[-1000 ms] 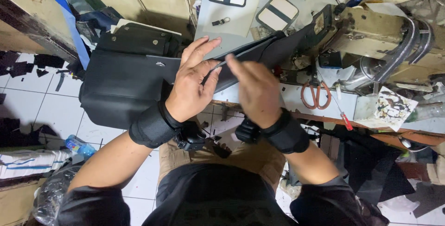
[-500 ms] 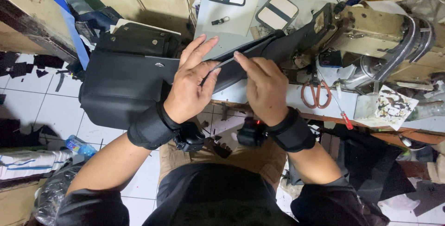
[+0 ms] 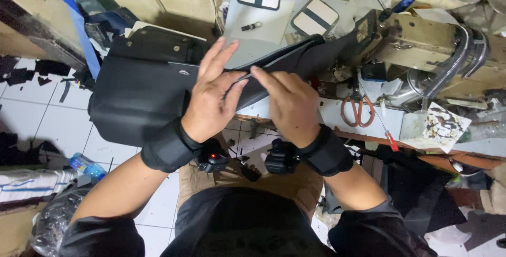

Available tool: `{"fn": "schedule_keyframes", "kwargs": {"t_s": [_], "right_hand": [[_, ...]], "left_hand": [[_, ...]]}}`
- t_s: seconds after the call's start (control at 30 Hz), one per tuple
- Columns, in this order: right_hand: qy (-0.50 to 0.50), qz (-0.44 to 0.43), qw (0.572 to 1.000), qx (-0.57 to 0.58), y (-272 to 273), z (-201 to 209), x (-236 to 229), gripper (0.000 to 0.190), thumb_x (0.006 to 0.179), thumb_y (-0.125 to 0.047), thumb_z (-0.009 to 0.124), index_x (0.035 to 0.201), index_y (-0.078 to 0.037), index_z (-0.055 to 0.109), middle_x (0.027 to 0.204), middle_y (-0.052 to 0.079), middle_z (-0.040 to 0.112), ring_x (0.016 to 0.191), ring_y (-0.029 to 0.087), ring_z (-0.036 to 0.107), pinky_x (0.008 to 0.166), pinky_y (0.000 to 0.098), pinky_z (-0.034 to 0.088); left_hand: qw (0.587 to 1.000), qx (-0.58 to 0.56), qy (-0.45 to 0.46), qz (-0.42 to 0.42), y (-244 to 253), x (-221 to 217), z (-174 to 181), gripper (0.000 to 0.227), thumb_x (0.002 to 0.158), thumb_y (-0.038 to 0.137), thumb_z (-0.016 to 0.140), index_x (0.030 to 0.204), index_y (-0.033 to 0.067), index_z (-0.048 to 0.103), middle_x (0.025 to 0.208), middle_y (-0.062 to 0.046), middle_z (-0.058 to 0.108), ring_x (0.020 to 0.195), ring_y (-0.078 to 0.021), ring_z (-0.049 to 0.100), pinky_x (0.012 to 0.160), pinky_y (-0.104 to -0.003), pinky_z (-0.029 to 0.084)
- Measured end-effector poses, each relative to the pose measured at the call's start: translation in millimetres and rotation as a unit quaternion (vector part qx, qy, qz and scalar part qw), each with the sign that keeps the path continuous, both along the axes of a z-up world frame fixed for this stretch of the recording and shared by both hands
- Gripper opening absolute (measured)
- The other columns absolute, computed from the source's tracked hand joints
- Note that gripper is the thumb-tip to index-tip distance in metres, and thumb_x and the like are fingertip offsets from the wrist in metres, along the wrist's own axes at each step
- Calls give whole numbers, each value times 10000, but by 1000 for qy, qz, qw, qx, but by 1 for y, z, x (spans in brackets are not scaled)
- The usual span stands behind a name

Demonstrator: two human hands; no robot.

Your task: The person cleans and finishes the edges and surface of a leather bag using a cloth and cleaning solution.

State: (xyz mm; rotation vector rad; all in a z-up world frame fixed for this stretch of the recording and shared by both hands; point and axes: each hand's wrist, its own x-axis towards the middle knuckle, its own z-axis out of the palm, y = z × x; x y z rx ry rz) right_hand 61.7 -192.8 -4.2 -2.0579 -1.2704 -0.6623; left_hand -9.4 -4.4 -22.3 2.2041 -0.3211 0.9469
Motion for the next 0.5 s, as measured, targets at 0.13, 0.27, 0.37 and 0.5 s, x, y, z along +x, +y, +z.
{"fn": "schedule_keyframes", "kwargs": {"t_s": [0.13, 0.27, 0.37, 0.5], "right_hand": [[-5, 0, 1000, -26, 3, -3, 2, 476, 924, 65, 562, 1366, -67, 675, 964, 85, 640, 827, 255, 620, 722, 374, 499], [-6, 12, 1000, -13, 19, -6, -13, 413, 953, 31, 581, 1343, -69, 674, 937, 79, 645, 813, 251, 620, 723, 375, 509], [-22, 14, 999, -23, 11, 4, -10, 439, 926, 24, 574, 1343, -77, 670, 1001, 90, 660, 872, 270, 630, 769, 383, 510], [-41, -8, 998, -46, 6, -2, -5, 456, 926, 68, 569, 1359, -32, 673, 960, 72, 650, 781, 229, 580, 673, 346, 463]], "left_hand": [[999, -10, 5, 40, 8, -17, -4, 129, 934, 8, 760, 1034, -72, 743, 1524, -205, 516, 1501, -417, 403, 1192, -460, 416], [999, -15, -23, 31, 7, -16, -10, 107, 944, -16, 756, 1036, -69, 760, 1491, -172, 575, 1510, -391, 417, 1215, -451, 428], [999, -11, -31, 26, 7, -16, -7, 98, 944, -17, 758, 1028, -67, 764, 1479, -165, 585, 1500, -396, 416, 1207, -449, 431], [999, -3, -39, 28, 2, -16, -9, 83, 962, -10, 757, 1017, -72, 755, 1475, -142, 601, 1504, -386, 433, 1209, -441, 445]]}}
